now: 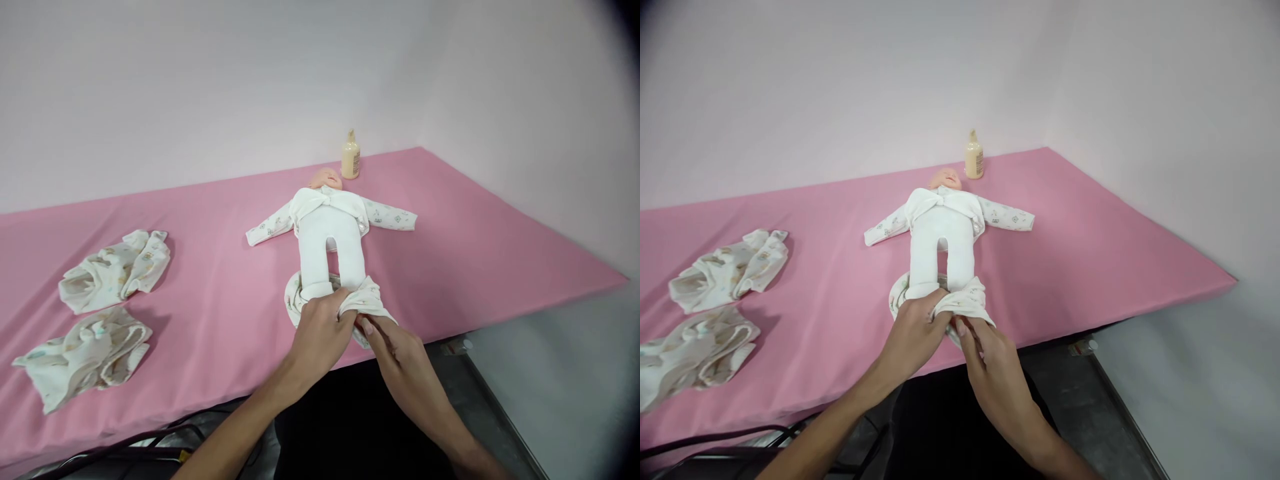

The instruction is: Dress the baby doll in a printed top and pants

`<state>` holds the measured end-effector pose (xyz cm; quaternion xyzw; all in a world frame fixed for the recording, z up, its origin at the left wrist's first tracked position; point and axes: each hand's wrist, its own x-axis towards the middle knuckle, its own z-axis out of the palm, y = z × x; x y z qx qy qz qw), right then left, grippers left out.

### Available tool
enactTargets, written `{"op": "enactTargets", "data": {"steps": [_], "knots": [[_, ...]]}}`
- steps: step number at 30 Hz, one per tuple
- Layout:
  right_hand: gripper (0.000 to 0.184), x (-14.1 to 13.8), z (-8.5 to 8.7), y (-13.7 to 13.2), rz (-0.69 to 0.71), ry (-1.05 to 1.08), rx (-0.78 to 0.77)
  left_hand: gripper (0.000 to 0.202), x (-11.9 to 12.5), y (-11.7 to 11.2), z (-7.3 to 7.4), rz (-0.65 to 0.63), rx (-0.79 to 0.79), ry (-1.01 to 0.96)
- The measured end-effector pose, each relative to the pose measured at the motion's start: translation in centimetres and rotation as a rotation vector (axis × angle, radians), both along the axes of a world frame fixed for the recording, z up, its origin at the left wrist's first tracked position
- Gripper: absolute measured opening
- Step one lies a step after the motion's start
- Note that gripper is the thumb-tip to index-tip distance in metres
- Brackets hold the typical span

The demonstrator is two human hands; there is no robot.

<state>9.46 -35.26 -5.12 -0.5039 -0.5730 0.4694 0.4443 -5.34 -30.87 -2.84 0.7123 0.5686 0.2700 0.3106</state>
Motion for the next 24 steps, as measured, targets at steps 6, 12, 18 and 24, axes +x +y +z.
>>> {"op": "enactTargets", "data": {"steps": [6,12,18,24], "knots": [[0.036,-0.7,-0.9,-1.0,-0.041,0.218,-0.11,0.046,-0.6,-0.2,0.3,-0.011,-0.138,-0.031],[0.028,-0.5,-1.3,-1.0,-0.17,0.123,0.008,0.048,-0.8,0.5,0.5,-0.035,-0.266,-0.207],[0.024,1.2,-2.9,0.1,-0.208,-0.075,0.239,0.047,-1.0,1.1,0.0,0.049,-0.341,-0.447],[0.045,2.6,-5.5,1.3,-0.281,-0.18,0.407,0.053,-1.4,1.0,0.1,0.015,-0.389,-0.498]]}}
